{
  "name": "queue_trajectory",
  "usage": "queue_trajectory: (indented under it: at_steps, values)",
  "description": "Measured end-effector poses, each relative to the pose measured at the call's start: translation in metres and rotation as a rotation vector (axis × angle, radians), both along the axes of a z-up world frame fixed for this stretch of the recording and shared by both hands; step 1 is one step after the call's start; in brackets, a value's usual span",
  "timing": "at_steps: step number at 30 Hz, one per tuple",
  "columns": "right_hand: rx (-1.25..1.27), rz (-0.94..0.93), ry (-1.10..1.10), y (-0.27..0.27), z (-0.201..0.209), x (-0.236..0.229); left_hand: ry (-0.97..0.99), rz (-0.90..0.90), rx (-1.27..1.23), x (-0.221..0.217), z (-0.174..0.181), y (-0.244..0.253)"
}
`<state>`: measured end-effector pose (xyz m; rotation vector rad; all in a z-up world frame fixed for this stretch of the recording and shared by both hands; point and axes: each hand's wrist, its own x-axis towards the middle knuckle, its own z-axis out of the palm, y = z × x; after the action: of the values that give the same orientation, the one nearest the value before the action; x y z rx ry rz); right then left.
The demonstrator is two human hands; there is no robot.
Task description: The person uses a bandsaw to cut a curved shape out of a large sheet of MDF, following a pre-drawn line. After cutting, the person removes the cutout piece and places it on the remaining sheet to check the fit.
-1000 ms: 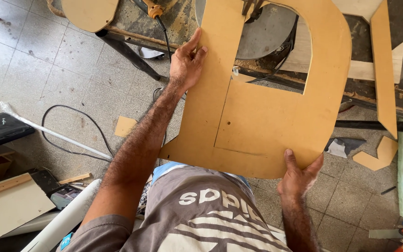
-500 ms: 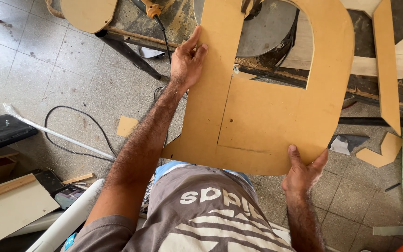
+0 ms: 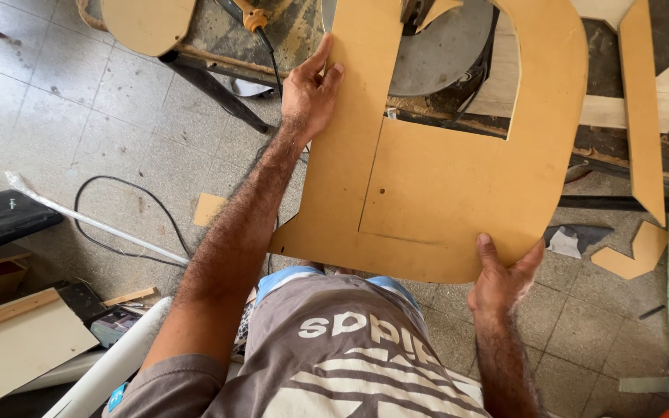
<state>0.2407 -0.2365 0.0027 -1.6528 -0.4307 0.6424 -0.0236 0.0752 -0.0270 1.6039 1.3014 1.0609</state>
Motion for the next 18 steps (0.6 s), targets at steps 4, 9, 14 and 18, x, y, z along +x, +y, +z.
queue_trajectory:
  at_steps: [4, 9, 14, 18]
  values:
    - [-0.066, -0.027, 0.031, 0.003, -0.005, 0.009, 0.032, 0.025, -0.061, 0.002, 0.0, 0.002]
    - [0.09, -0.004, 0.056, 0.007, -0.014, 0.015, 0.022, 0.074, 0.009, 0.005, 0.001, 0.002]
    - [0.051, 0.015, 0.024, 0.02, 0.003, 0.01, 0.111, 0.116, -0.105, 0.004, 0.019, 0.005]
    - [0.062, 0.055, 0.006, 0.028, 0.012, 0.006, 0.162, 0.113, -0.008, 0.007, -0.001, 0.019]
